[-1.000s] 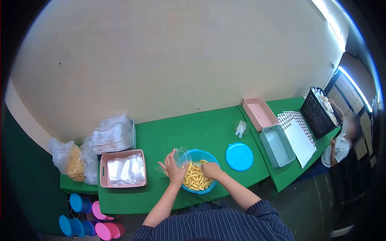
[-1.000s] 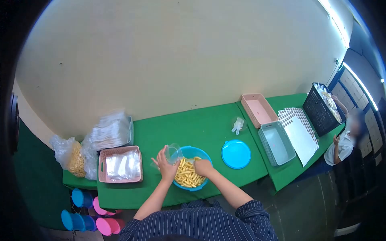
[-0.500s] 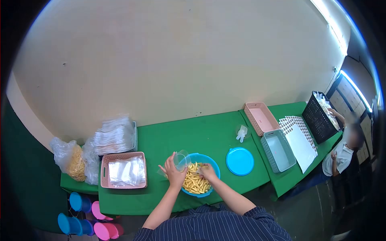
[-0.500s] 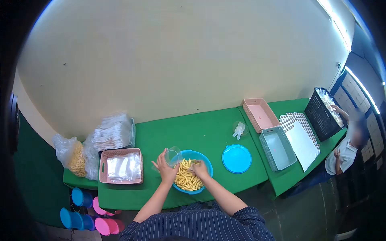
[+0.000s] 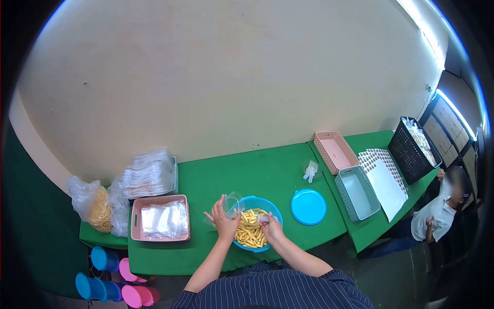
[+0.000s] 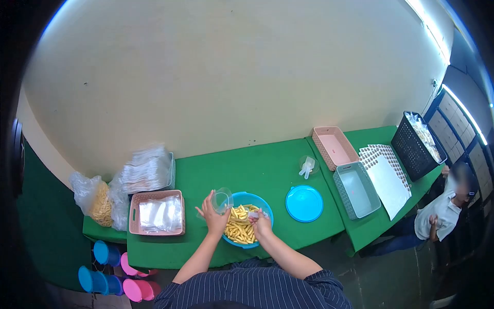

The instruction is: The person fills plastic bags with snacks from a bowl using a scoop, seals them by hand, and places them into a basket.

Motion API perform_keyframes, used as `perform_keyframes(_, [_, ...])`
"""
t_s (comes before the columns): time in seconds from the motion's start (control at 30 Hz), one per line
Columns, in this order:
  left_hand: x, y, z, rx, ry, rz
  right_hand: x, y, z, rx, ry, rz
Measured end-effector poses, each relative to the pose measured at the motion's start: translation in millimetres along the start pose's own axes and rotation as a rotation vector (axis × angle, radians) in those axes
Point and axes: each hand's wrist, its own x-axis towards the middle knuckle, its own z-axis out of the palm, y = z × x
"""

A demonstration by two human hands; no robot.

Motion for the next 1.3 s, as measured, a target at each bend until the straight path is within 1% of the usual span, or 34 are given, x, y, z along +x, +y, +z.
perform_keyframes(0.1, [0,4,-3,-0.008,0.007,-0.013,-31,-12,4,0.039,0.0,-0.062])
perform_keyframes(0.2, [1,3,-3,0.061,0.006,0.002,-49,-25,-1,0.026,0.003,-0.115])
perform_keyframes(0.27, [0,2,-2,0.081,-0.023,-0.004,-56,-34,-4,0.057,-0.001,-0.118])
perform_keyframes(0.33, [0,3,-2,0.094,-0.034,0.0,-57,-43,-6,0.101,0.012,-0.085])
perform_keyframes(0.37, [0,3,-3,0.108,-0.041,0.005,-57,-45,-6,0.115,-0.004,-0.12])
perform_keyframes(0.5, [0,5,-4,0.104,-0.045,0.002,-58,-57,1,0.147,-0.005,-0.138])
perform_keyframes(0.6, [0,4,-3,0.108,-0.053,0.006,-56,-63,5,0.157,0.034,-0.142])
perform_keyframes(0.67, [-1,2,-5,0.068,-0.039,0.083,-51,-66,7,0.17,-0.021,-0.163])
perform_keyframes(0.8, [0,4,-5,0.08,-0.032,0.143,-42,-73,26,0.182,-0.069,-0.16])
perform_keyframes(0.87, [0,7,-7,0.037,-0.018,0.149,-42,-70,39,0.01,-0.135,-0.23])
perform_keyframes(0.9, [-1,7,-8,0.039,-0.019,0.151,-41,-67,46,-0.036,-0.143,-0.286])
perform_keyframes(0.93, [0,8,-8,0.042,-0.029,0.153,-41,-65,54,-0.034,-0.147,-0.288])
perform_keyframes(1.0, [0,7,-8,0.045,-0.037,0.153,-46,-63,69,-0.424,-0.216,-0.565])
perform_keyframes(1.03, [0,6,-8,0.043,-0.041,0.174,-52,-64,75,-0.599,-0.25,-0.652])
perform_keyframes(1.07, [0,6,-7,0.04,-0.046,0.193,-57,-65,82,-0.6,-0.252,-0.652])
perform_keyframes(1.13, [-1,3,-5,0.033,-0.036,0.195,-68,-67,91,-0.932,-0.454,-0.872])
perform_keyframes(1.17, [-1,3,-4,0.024,-0.022,0.2,-75,-73,97,-1.016,-0.537,-0.922])
perform_keyframes(1.2, [-1,3,-3,0.025,-0.022,0.199,-78,-76,99,-1.016,-0.538,-0.921])
perform_keyframes(1.27, [-2,2,-2,-0.002,-0.017,0.155,-81,-81,99,-0.996,-0.495,-1.03])
perform_keyframes(1.3, [-1,3,-2,-0.002,-0.015,0.153,-84,-86,101,-0.998,-0.497,-1.03])
